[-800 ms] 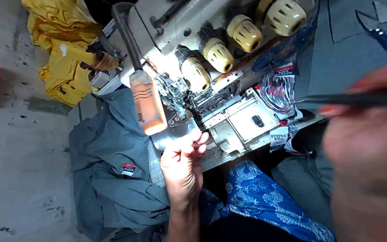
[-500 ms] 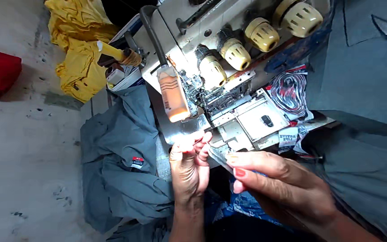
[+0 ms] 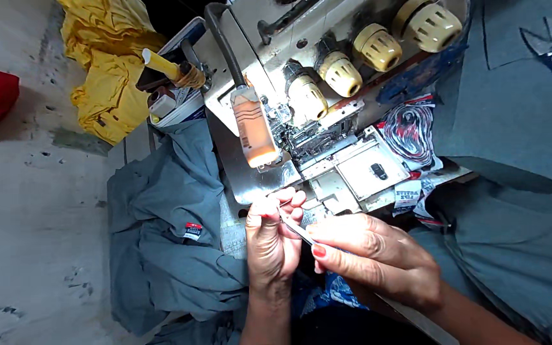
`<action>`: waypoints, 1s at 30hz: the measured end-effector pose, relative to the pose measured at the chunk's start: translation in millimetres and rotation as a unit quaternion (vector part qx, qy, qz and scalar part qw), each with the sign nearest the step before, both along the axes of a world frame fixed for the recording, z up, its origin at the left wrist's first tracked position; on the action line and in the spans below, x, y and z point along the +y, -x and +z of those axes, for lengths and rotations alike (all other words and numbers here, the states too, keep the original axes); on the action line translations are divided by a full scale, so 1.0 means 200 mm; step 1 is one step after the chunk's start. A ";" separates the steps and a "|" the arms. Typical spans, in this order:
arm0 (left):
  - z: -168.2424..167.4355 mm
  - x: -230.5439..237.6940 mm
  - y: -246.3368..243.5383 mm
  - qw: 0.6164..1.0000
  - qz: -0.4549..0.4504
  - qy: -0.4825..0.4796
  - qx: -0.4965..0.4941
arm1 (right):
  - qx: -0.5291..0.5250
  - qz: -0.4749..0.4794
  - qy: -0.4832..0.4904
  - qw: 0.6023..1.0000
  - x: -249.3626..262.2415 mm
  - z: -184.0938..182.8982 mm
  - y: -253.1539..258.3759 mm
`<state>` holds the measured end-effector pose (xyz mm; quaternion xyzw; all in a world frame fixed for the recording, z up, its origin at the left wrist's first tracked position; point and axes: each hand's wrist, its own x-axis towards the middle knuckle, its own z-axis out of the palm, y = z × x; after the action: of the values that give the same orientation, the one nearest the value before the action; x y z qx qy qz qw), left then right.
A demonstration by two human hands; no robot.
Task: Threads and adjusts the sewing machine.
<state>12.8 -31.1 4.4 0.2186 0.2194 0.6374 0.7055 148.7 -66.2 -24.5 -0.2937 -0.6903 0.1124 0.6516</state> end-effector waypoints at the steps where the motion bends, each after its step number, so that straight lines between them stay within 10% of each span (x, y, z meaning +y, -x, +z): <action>1: 0.00 0.00 0.00 1.000 -0.002 0.002 -0.004 | 0.006 0.000 0.000 1.000 0.00 0.00 0.00; 6: -0.05 0.00 0.04 0.982 0.020 -0.115 0.151 | 0.023 -0.062 0.005 0.998 0.01 0.00 -0.06; 12: -0.04 0.05 0.12 0.732 0.275 -0.296 0.549 | 0.013 -0.150 0.018 0.988 0.24 -0.05 -0.20; 15: -0.09 0.08 0.12 0.674 0.271 -0.288 0.624 | 0.055 -0.100 0.047 0.992 0.33 -0.08 -0.17; 30: -0.22 0.11 0.09 0.617 0.312 -0.339 0.638 | 0.137 -0.033 0.061 0.988 0.44 -0.15 -0.12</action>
<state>-5.1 -9.0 -39.8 0.7124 0.4372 0.5485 0.0224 172.0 21.9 -55.0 -0.3368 -0.5768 0.1718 0.7241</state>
